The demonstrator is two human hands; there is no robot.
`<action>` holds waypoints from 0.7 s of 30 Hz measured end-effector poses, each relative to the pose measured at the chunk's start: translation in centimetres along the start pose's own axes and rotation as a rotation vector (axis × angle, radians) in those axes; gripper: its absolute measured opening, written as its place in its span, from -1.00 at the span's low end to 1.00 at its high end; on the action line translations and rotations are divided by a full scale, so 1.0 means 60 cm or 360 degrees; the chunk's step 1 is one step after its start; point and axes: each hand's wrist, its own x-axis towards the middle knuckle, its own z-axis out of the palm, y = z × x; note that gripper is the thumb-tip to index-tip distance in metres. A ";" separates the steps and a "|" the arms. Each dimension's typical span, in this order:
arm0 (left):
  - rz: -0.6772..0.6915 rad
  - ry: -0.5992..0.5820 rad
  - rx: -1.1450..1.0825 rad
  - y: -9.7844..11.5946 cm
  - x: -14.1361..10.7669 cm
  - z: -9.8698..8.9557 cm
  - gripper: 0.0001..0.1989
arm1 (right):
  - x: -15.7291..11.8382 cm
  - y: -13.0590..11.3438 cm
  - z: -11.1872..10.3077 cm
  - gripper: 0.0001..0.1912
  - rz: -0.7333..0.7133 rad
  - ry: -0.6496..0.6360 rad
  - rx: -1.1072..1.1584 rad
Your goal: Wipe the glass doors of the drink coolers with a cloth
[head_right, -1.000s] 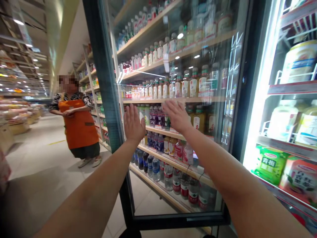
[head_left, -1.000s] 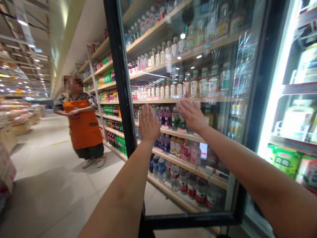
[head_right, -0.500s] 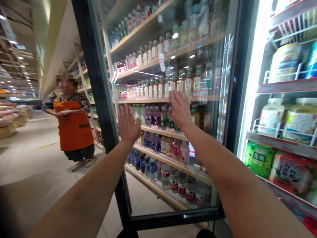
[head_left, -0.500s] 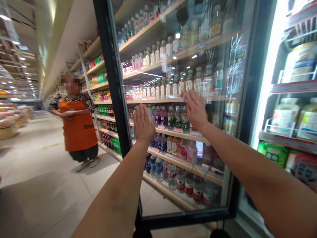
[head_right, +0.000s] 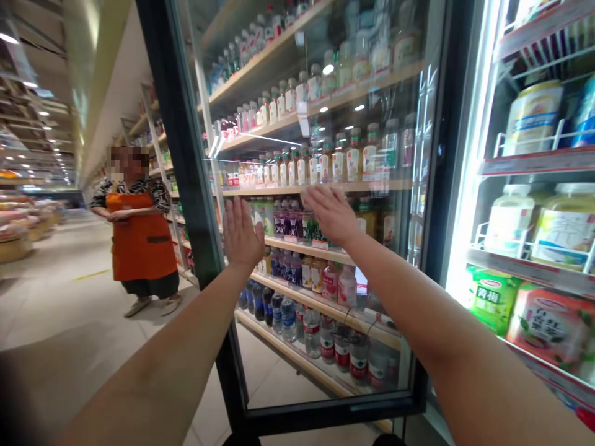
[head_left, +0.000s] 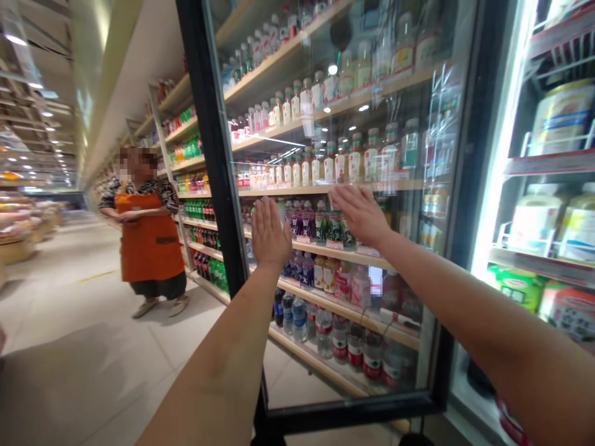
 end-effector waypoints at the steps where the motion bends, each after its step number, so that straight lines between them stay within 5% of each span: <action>1: -0.0001 0.0002 0.0001 0.000 0.000 0.000 -0.31 | 0.008 0.001 -0.002 -0.38 0.0147 0.0109 -0.0024; 4: 0.0005 0.0005 0.0001 0.001 0.000 -0.001 -0.31 | 0.025 0.002 -0.006 -0.36 0.0386 0.0278 -0.0066; 9: 0.0001 -0.0023 0.0013 0.002 0.001 -0.003 -0.31 | 0.013 -0.008 -0.003 -0.28 -0.0072 -0.0118 -0.0003; 14: -0.0012 -0.0039 -0.0018 0.003 0.000 -0.003 -0.31 | 0.020 -0.001 -0.004 -0.36 0.0459 0.0321 -0.0061; 19: 0.0025 -0.0014 0.0016 0.003 -0.001 -0.004 -0.32 | 0.016 -0.029 0.006 -0.39 -0.0117 -0.0115 -0.0006; 21: 0.0033 -0.0008 0.0033 0.003 -0.001 -0.005 -0.32 | 0.019 -0.033 0.007 -0.39 -0.0053 -0.0085 -0.0019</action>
